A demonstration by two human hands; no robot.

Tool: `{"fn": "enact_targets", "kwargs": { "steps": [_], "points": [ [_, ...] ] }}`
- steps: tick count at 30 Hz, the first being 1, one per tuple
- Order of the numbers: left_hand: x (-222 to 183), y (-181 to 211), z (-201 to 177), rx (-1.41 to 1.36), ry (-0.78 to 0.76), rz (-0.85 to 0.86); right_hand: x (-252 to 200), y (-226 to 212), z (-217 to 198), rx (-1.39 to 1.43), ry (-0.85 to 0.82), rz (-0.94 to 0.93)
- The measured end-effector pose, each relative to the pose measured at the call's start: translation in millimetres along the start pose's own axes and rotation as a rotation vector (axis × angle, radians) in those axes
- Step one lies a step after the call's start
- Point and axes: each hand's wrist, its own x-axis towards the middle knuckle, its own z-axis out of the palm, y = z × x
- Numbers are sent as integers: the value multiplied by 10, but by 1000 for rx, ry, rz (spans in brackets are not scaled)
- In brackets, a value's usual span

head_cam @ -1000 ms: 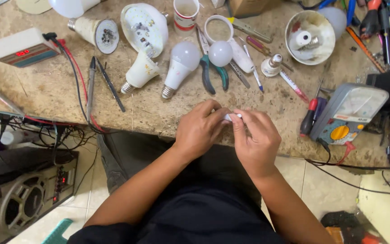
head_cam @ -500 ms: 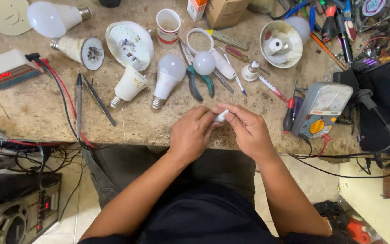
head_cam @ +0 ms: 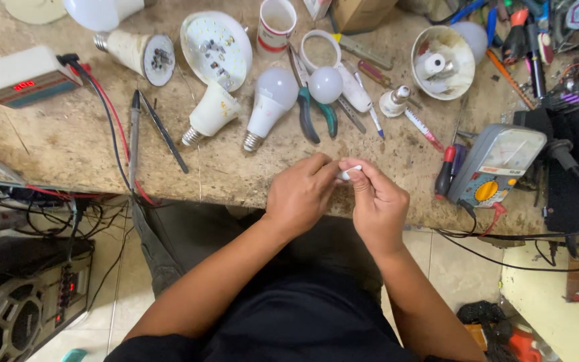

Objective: Repairing LED light bulbs by applying sealant and assembling the diffusers

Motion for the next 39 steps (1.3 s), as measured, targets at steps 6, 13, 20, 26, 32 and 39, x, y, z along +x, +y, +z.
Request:
{"fn": "enact_targets", "kwargs": {
  "steps": [6, 13, 20, 26, 32, 39],
  "points": [
    [115, 237, -520, -500, -175, -39, 143, 270, -136, 613, -241, 380],
    [-19, 217, -338, -1423, -352, -448, 318, -87, -259, 1206, -522, 569],
    [-58, 472, -324, -1420, -220, -623, 233, 60, -192, 1151, -368, 498],
    [112, 713, -521, -985, -117, -654, 186, -13, -216, 938, -193, 441],
    [51, 507, 0, -218, 141, -225, 248, -206, -317, 545, -129, 281],
    [263, 463, 155, 239, 334, 14, 333, -42, -337, 323, 12, 114]
  ]
}}
